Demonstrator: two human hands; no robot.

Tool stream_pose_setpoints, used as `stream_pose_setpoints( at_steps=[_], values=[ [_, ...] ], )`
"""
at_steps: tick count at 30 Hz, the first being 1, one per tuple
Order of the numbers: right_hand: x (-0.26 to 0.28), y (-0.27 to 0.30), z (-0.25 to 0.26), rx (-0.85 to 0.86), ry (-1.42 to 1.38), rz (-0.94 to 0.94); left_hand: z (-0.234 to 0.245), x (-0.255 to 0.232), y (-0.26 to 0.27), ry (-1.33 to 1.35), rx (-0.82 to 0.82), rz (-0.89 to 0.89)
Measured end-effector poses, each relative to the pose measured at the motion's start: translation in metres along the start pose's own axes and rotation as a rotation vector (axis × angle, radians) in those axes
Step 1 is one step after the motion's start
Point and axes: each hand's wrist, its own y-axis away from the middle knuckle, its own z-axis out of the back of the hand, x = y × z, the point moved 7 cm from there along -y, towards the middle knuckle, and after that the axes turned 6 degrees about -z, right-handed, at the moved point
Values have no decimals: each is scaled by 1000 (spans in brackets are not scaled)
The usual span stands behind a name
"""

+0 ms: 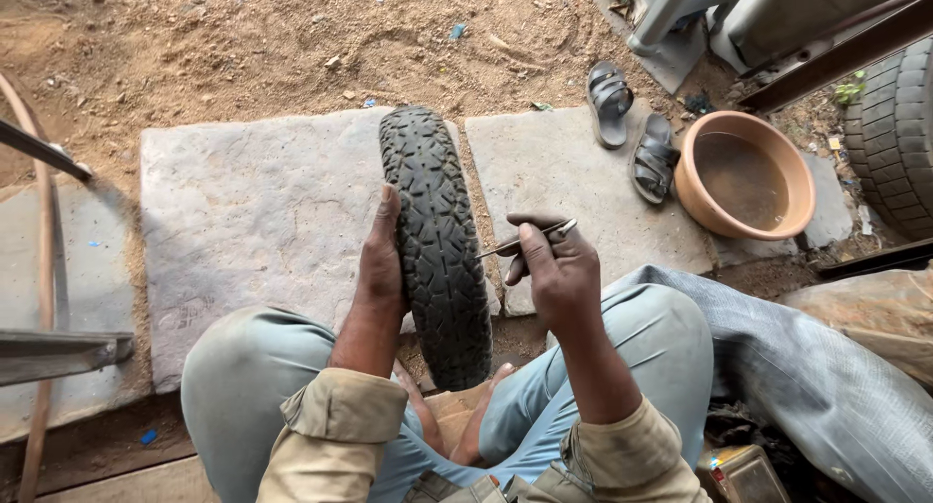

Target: The person uses a thin metal hook tool to probe and remove debris from the tread of a motorcycle tire held between their legs.

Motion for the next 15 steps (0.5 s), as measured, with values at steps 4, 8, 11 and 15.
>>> stream_pose_setpoints(
  at_steps=[4, 8, 11, 15],
  values=[
    [5, 8, -4, 17, 318, 101, 2, 4, -2, -4, 23, -15],
    [-13, -19, 8, 92, 82, -106, 3, 9, -2, -34, -34, -17],
    [-24, -21, 10, 165, -129, -151, 5, 9, 1, -86, -62, 3],
    [-26, -12, 9, 152, -127, -112, 4, 11, 3, -112, -22, 47]
  ],
)
